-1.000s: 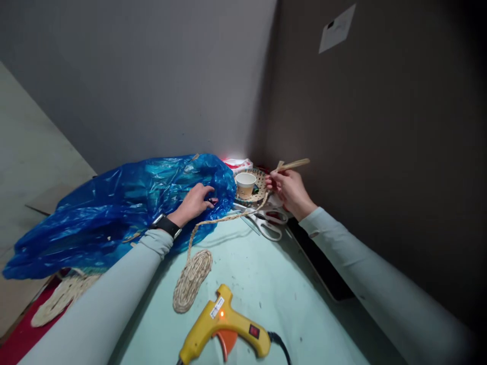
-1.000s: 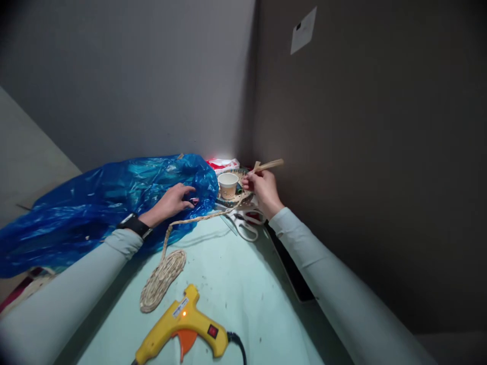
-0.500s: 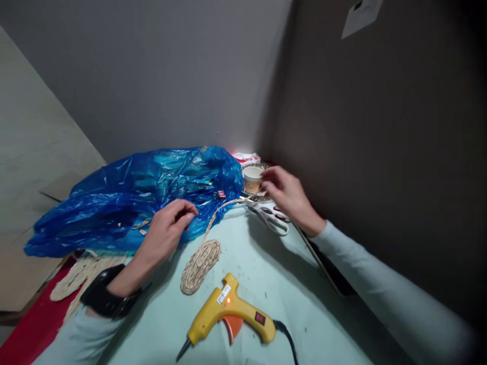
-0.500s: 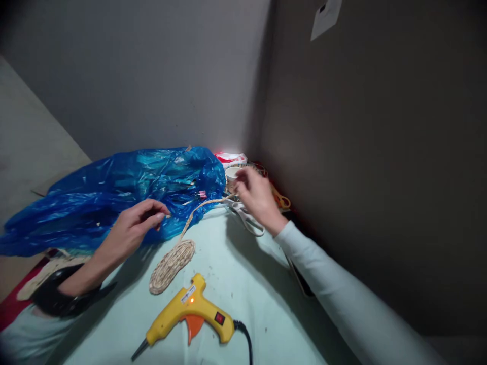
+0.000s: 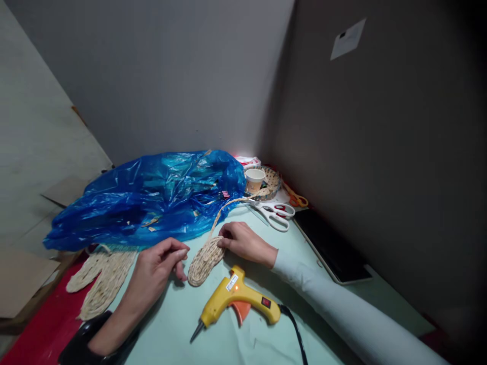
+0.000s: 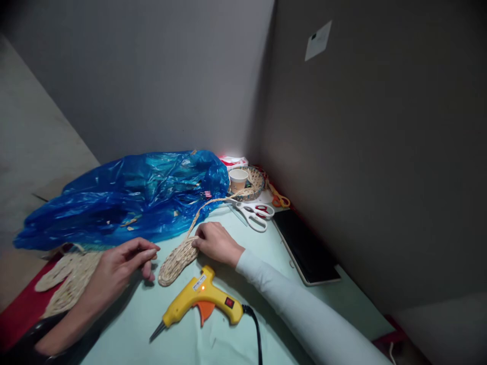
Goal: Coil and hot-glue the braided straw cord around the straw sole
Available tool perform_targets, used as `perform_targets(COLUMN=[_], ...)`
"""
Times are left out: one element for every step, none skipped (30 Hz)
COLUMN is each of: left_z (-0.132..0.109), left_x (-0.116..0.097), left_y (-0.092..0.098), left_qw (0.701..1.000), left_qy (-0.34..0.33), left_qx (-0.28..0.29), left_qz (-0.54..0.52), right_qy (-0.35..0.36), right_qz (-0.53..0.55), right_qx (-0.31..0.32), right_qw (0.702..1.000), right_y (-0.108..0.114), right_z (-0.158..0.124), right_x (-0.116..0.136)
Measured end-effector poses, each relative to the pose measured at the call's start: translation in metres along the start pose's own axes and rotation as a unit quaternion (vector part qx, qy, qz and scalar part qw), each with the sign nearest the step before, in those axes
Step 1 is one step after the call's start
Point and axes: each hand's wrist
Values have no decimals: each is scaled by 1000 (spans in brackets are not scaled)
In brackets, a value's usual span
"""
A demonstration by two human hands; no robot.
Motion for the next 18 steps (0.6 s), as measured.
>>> perform_targets(left_z=[0,1,1,1,1,0,-2,-5,-8,-12,-16,-20,-23,-27,-29,-31,-33,-34], left_x=[0,0,0,-1,-2,-2,-3,-4,-5,-6,-7,-9,-11,-12,-13,-14,-15,-15], left_y=[-1,-1,-2,-3,-3,-3,-3,-4,-4,-5,-6,-8,-10,-12,-15,-18,-21,-23], left_qw=[1000,1000,1000,1000,1000,999,999,998,998,997,997,997,997,997,997,997,996,994], left_qy=[1,0,-1,-5,-10,-19,-29,-39,-49,-55,-56,-52,-42,-26,-8,7,24,41], left_qx=[-1,-4,-10,-17,-24,-31,-37,-42,-45,-48,-50,-49,-54,-55,-53,-48,-44,-47], left_qz=[-8,-13,-15,-16,-15,-14,-13,-13,-13,-16,-19,-26,-34,-41,-49,-61,-76,-95], right_qy=[0,2,7,15,25,36,47,55,61,65,66,66,66,65,65,65,66,67], right_qz=[29,60,93,127,162,194,225,254,280,302,320,334,345,353,358,361,362,363], right_qx=[2,3,3,1,-2,-6,-9,-12,-13,-15,-18,-23,-31,-42,-53,-63,-74,-82], right_qw=[1000,998,996,992,987,980,973,966,958,951,945,940,936,932,930,928,927,926], right_y=[2,5,8,11,13,16,18,19,20,20,19,18,16,14,12,9,6,4], right_z=[-2,-5,-10,-15,-20,-26,-32,-38,-43,-47,-51,-53,-56,-58,-59,-61,-61,-62], right_x=[-1,-1,0,2,4,7,10,13,16,18,20,22,23,23,23,23,22,22])
Point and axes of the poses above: each hand's wrist, its own z-axis towards the middle knuckle, its own y-axis out of the back of the hand, x = y × z
